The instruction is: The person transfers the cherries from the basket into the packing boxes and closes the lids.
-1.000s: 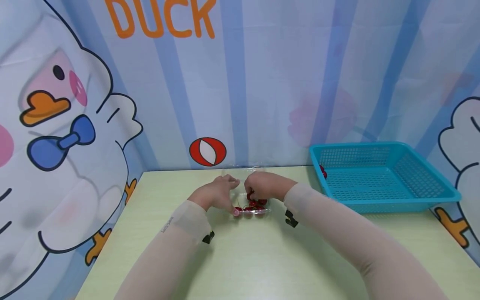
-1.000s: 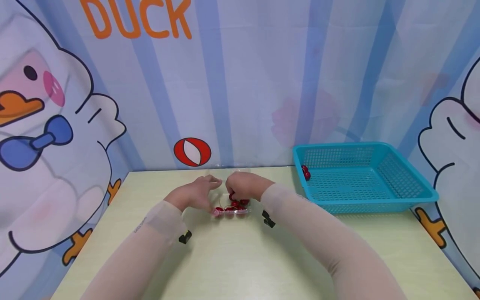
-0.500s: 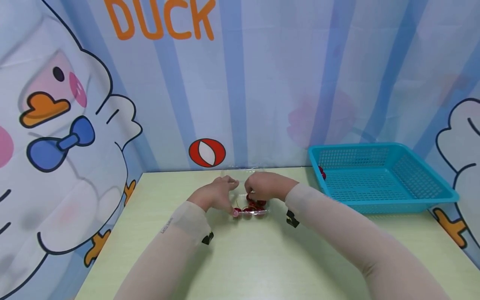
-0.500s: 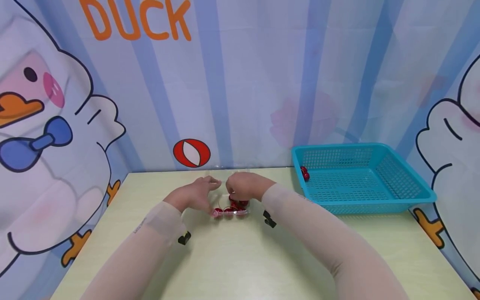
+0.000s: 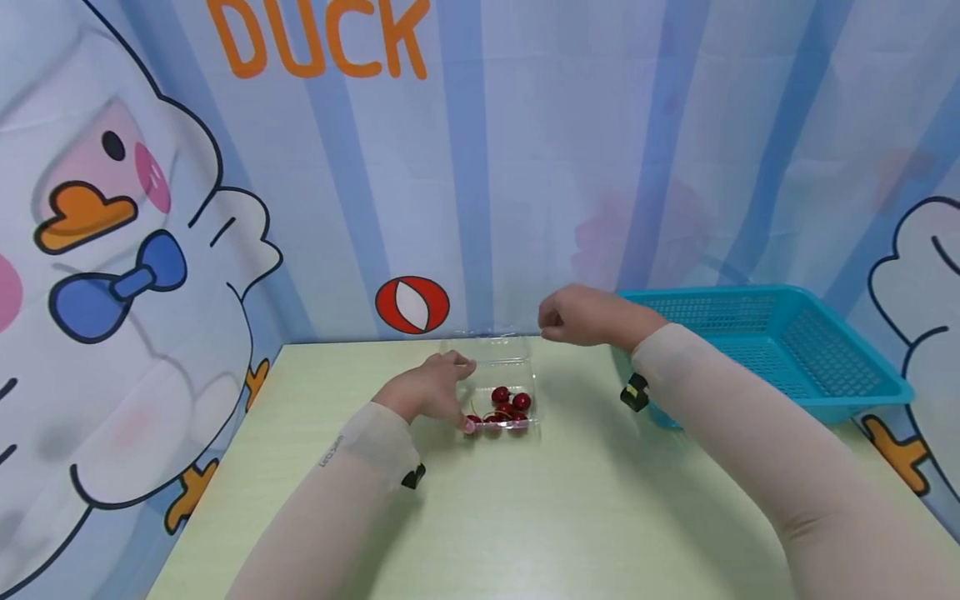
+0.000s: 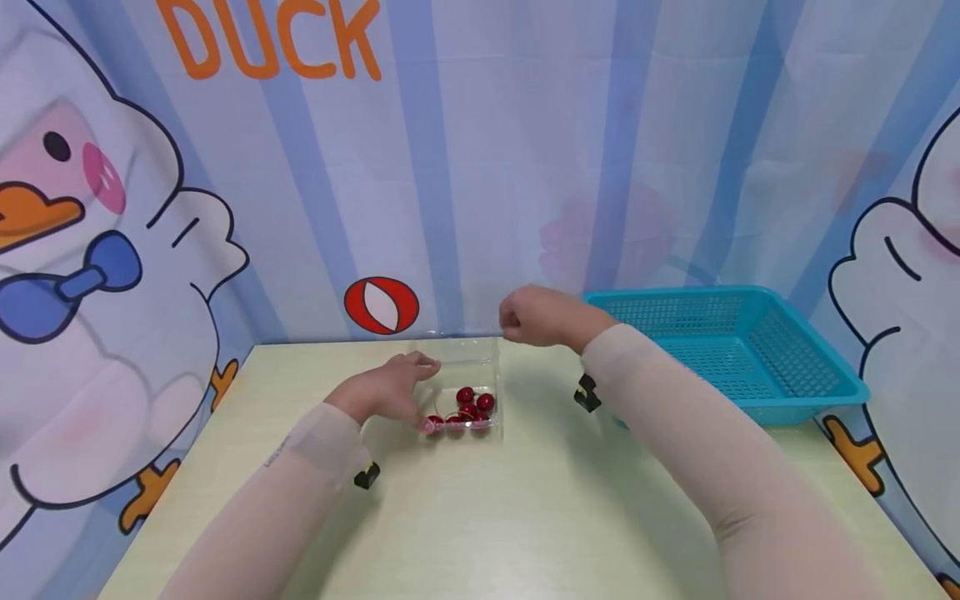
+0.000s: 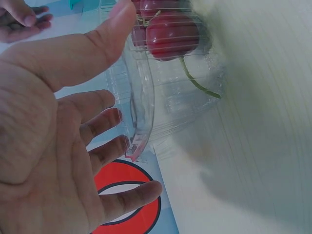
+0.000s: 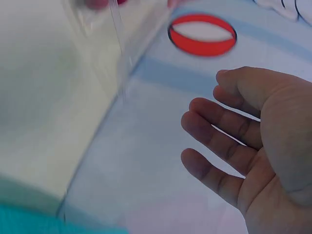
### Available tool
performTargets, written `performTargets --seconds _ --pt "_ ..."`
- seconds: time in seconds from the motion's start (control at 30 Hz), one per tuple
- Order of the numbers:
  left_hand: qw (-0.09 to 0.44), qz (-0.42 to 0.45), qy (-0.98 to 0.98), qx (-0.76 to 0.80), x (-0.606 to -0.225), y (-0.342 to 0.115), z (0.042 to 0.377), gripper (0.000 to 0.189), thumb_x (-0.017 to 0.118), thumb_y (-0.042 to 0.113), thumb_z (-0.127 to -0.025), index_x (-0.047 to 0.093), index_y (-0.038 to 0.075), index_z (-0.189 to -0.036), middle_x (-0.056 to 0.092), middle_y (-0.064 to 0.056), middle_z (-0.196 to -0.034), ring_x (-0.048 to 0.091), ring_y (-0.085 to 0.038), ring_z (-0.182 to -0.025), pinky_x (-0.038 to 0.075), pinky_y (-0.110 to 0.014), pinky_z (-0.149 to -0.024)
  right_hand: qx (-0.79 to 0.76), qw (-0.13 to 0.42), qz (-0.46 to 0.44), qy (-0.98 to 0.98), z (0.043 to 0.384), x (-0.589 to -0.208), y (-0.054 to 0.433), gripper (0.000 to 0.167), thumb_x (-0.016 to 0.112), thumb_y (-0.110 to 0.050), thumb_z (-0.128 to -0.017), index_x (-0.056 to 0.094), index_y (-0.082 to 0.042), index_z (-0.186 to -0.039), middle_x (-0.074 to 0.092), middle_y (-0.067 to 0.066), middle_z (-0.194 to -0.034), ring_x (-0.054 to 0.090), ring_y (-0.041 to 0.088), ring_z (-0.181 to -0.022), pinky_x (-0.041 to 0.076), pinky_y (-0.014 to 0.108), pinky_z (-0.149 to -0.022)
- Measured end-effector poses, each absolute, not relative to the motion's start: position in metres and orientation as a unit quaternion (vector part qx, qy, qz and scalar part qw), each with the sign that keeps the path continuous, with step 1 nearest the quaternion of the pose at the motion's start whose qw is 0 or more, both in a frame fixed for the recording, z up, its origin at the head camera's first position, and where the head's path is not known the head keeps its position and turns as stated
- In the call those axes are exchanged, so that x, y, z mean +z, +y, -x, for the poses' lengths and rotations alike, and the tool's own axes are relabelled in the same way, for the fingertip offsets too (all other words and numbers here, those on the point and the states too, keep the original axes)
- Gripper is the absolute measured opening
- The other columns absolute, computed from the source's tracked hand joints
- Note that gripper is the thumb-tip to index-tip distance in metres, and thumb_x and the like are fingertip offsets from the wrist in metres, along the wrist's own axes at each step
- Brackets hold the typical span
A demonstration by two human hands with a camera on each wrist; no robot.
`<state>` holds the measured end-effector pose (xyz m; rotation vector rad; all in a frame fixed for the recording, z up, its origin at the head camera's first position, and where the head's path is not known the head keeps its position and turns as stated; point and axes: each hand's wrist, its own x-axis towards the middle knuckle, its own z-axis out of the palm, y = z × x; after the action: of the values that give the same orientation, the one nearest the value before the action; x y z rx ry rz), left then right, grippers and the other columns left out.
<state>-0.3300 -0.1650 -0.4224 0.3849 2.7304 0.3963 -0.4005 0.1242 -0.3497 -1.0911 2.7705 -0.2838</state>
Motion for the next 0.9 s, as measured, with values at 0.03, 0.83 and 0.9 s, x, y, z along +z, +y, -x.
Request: performTargets --seconds 0.03,0.83,0.9 --pt "0.177 -0.137 0.965 0.139 -0.422 -0.165 0.330 0.111 0.101 0.038 -0.086 0.041 0.024 -0.178 0.035 -0.006 -0.185 0.029 -0.037 -0.172 0.045 -0.070 -0.130 -0.099 0.070 0.359 0.925 0.402 -0.346 0.132 0.019 0.069 -0.017 -0.114 0.084 -0.008 -0.118 0.084 0.009 -0.116 0.080 0.025 -0.107 0.068 0.048 -0.099" --pt "0.190 -0.132 0.963 0.142 -0.422 -0.165 0.330 0.111 0.101 0.037 -0.086 0.039 0.024 -0.179 0.033 -0.006 -0.186 0.028 -0.038 -0.172 0.046 -0.071 -0.129 -0.144 0.076 0.210 0.964 0.448 -0.374 0.263 0.026 0.063 -0.012 -0.114 0.081 0.005 -0.122 0.079 0.026 -0.124 0.076 0.037 -0.107 0.066 0.057 -0.093" --pt "0.189 -0.131 0.963 0.143 -0.423 -0.165 0.330 0.111 0.101 0.037 -0.086 0.040 0.025 -0.179 0.033 -0.005 -0.186 0.028 -0.037 -0.172 0.046 -0.071 -0.129 -0.142 0.078 0.213 0.963 0.449 -0.380 0.267 0.025 0.062 -0.009 -0.113 0.081 0.006 -0.121 0.080 0.027 -0.122 0.076 0.039 -0.106 0.067 0.057 -0.093"
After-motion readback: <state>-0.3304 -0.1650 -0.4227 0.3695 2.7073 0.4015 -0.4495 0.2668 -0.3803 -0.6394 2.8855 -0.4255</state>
